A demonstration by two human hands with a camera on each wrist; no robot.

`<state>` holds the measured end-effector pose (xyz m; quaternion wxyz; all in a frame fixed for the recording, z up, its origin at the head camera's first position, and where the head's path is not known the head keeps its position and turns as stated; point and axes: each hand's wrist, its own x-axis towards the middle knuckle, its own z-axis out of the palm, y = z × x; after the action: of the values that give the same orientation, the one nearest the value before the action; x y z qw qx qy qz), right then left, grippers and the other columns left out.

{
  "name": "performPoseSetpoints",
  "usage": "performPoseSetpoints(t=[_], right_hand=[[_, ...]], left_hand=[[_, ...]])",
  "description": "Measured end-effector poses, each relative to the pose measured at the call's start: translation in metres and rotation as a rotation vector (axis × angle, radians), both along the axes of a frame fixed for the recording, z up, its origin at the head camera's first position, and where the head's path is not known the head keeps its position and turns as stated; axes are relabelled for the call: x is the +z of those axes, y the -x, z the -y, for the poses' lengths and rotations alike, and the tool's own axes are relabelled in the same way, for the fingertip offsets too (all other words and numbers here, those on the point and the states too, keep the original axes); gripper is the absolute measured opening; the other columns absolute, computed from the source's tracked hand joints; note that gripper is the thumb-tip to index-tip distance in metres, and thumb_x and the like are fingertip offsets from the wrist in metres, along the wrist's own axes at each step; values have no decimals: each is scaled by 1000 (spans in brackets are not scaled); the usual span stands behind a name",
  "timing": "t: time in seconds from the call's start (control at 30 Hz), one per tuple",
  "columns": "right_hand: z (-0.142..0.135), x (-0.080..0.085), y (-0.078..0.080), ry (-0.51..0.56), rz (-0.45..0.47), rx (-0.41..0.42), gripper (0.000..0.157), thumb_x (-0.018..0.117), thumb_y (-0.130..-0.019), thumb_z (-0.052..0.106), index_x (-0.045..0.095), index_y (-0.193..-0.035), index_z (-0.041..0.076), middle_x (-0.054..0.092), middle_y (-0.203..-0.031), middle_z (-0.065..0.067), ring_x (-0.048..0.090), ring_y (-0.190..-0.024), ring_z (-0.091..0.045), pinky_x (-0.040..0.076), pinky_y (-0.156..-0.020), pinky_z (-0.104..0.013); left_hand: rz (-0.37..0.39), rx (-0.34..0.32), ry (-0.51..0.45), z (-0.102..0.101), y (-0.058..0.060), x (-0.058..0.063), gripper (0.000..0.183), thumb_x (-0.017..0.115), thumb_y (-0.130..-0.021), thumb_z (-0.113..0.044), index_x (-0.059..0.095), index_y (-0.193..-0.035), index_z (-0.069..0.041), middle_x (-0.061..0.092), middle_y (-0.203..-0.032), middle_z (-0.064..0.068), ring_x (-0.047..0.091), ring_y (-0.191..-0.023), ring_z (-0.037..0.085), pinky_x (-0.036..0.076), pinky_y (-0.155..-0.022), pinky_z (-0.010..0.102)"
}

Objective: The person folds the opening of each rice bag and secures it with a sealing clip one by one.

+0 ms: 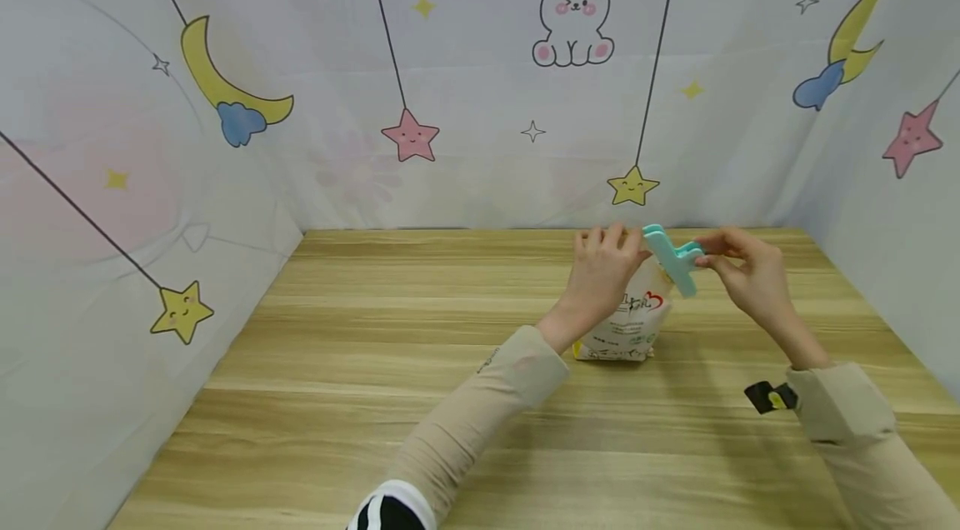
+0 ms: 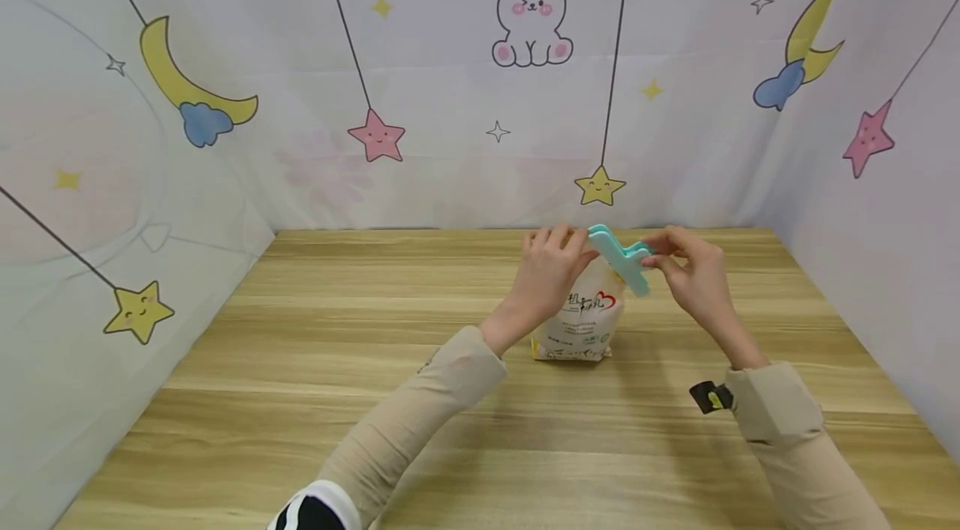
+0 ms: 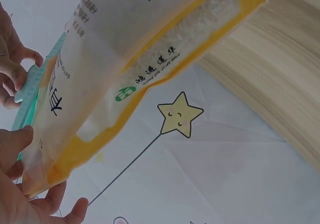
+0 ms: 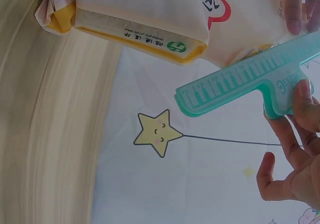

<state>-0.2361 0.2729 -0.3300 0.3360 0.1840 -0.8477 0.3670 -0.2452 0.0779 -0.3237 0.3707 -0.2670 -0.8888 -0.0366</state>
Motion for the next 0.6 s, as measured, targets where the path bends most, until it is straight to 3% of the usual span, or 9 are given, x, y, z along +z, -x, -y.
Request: performPoseSetpoints(t=[0.23,0.6], right_hand=[[-2,0,-1,35,120,10,13,65,-77,1,64,-89,-2,50,-77,38,49,-74,20,37,-72,0],[2,3,-1,-6,143,-14,12,63,-80,6,65,-91,1,48,-77,38,46,-76,18,35,-72,-7]], left_hand=[[23,4,-20,0,0,-1,27,45,-89,-41,57,-100,-19,59,-92,-5,55,-77,11,36,-68,24],[49,-15,-81,0,1,-2,32,47,-87,-40,54,-106,-15,58,-97,-1,57,-84,13,41,-72,25]])
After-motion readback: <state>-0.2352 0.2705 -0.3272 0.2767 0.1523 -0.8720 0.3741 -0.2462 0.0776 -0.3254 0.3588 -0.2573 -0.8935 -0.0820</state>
